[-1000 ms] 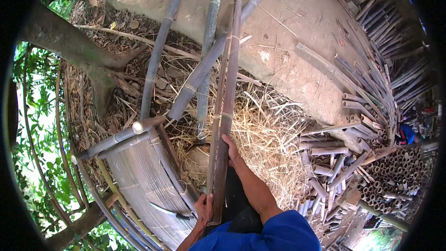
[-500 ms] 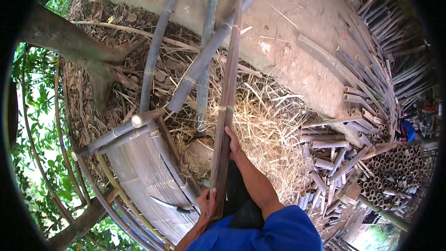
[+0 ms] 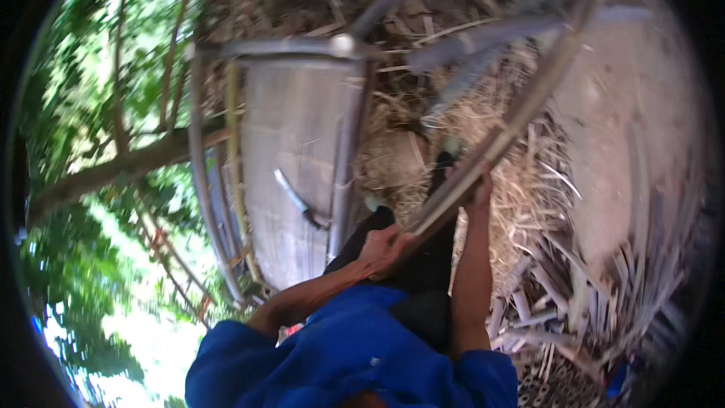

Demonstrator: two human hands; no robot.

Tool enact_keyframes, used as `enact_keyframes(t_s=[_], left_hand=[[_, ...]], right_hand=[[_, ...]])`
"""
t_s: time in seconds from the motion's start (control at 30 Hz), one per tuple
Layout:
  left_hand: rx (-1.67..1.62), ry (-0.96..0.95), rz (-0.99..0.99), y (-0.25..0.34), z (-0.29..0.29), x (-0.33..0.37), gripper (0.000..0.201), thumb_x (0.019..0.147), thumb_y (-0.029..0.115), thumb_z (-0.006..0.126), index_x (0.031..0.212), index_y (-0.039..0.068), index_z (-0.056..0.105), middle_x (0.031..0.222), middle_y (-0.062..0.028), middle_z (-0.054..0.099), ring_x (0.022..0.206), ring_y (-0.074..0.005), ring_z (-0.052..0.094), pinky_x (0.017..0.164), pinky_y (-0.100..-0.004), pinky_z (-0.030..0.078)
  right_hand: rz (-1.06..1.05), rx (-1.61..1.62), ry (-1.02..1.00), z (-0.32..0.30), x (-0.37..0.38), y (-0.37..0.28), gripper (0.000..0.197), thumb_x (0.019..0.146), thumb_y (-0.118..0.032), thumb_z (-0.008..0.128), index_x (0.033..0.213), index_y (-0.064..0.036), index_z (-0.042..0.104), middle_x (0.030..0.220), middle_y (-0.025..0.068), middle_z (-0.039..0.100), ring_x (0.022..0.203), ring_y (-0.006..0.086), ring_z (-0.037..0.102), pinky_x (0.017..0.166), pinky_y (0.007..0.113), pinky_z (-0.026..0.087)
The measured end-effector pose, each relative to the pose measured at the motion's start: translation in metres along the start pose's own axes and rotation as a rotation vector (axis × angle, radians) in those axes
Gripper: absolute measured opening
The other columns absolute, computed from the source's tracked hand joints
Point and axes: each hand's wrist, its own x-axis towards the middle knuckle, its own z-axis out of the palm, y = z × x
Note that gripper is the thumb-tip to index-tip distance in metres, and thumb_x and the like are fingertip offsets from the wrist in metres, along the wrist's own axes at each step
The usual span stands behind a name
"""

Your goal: The person uses a knife to shave a thin strip of bamboo by hand, adjusts the position of a bamboo frame, and moves several bamboo stalks.

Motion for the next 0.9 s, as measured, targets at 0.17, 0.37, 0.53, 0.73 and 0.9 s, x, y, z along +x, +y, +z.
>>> enact_keyframes(t_s=[0.17, 0.37, 0.53, 0.73, 0.9], left_hand=[[-0.048, 0.045, 0.017, -0.016, 0.013, -0.011, 0.037, 0.103, 0.036, 0.065, 0.088, 0.002, 0.067, 0.059, -0.018, 0.059, 0.05, -0.0187, 0.055, 0.049, -0.0374, 0.046], [0.08, -0.056, 0.006, -0.002, 0.018, -0.002, 0.043, 0.101, 0.042, 0.066, 0.088, 0.001, 0.066, 0.061, -0.0145, 0.058, 0.054, -0.0186, 0.056, 0.055, -0.0379, 0.047], [0.099, -0.069, 0.027, -0.009, 0.007, 0.0, 0.045, 0.103, 0.043, 0.062, 0.089, 0.001, 0.065, 0.062, -0.0175, 0.059, 0.054, -0.0236, 0.059, 0.055, -0.0406, 0.047], [0.176, -0.087, 0.042, -0.005, 0.005, 0.003, 0.046, 0.104, 0.043, 0.059, 0.085, 0.001, 0.057, 0.066, -0.0228, 0.059, 0.059, -0.0413, 0.062, 0.057, -0.0457, 0.048], [0.238, -0.076, 0.108, 0.005, 0.008, 0.004, 0.048, 0.103, 0.043, 0.063, 0.082, 0.001, 0.053, 0.065, -0.0236, 0.058, 0.061, -0.0425, 0.063, 0.056, -0.046, 0.049]], right_hand=[[0.099, -0.177, -0.091, -0.009, 0.009, 0.004, 0.066, 0.099, -0.061, 0.059, 0.12, 0.0017, 0.062, 0.1, 0.0147, 0.07, 0.085, 0.0322, 0.069, 0.08, 0.048, 0.059], [-0.027, -0.252, -0.014, -0.011, -0.002, -0.017, 0.066, 0.093, -0.059, 0.07, 0.124, -0.0012, 0.059, 0.096, 0.0126, 0.067, 0.083, 0.0278, 0.07, 0.076, 0.042, 0.06], [0.015, -0.251, -0.011, 0.006, -0.005, -0.013, 0.06, 0.09, -0.05, 0.077, 0.118, 0.001, 0.063, 0.091, 0.0104, 0.068, 0.082, 0.0255, 0.072, 0.074, 0.039, 0.06], [-0.043, -0.335, 0.077, 0.012, -0.007, -0.01, 0.054, 0.09, -0.047, 0.078, 0.113, -0.0006, 0.064, 0.089, 0.0107, 0.068, 0.074, 0.0229, 0.07, 0.068, 0.039, 0.06], [-0.063, -0.357, 0.137, 0.011, -0.008, -0.01, 0.05, 0.09, -0.045, 0.078, 0.11, -0.0019, 0.064, 0.089, 0.0094, 0.067, 0.073, 0.0217, 0.07, 0.068, 0.039, 0.06]])
